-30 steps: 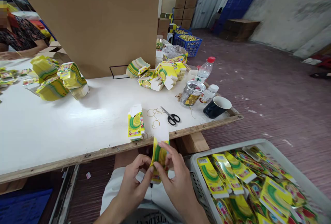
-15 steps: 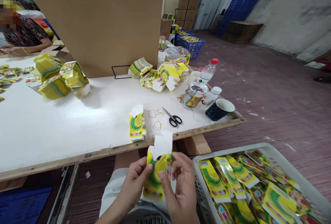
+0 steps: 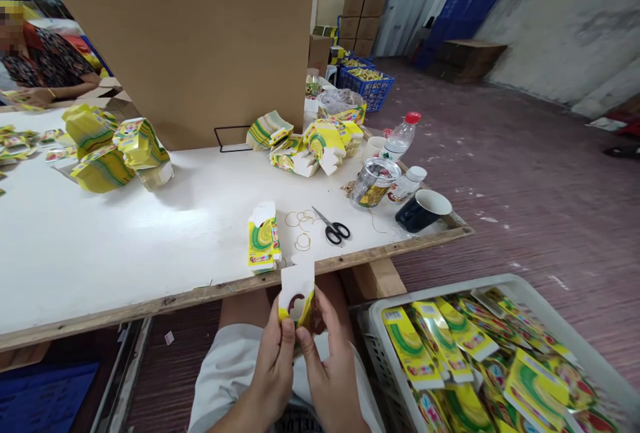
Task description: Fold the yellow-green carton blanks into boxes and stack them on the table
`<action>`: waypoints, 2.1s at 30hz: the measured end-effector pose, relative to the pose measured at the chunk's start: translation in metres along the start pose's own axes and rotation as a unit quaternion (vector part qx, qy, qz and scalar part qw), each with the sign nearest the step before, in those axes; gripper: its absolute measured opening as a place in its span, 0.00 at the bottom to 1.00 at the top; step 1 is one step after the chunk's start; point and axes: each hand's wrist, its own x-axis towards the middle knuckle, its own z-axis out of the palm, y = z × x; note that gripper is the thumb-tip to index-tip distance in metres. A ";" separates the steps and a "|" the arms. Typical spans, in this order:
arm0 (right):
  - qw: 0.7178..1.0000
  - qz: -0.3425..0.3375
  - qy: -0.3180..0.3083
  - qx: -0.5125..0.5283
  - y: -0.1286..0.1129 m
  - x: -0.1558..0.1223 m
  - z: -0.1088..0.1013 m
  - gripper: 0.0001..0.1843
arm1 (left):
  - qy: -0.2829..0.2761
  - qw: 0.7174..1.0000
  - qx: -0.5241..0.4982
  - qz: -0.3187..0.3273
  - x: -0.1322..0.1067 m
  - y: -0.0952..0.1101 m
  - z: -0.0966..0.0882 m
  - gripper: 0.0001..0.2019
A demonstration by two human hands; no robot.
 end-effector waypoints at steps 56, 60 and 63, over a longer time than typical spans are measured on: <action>0.984 0.076 -0.101 0.126 0.012 0.019 -0.034 0.22 | -0.318 0.946 -0.030 -0.053 0.014 0.029 -0.055 0.32; 0.989 -0.012 -0.121 0.078 0.009 0.028 -0.046 0.20 | -0.217 0.975 0.037 -0.007 0.017 0.016 -0.055 0.24; 0.984 0.031 -0.159 0.078 0.003 0.034 -0.051 0.21 | -0.173 0.983 0.066 0.018 0.017 0.011 -0.051 0.23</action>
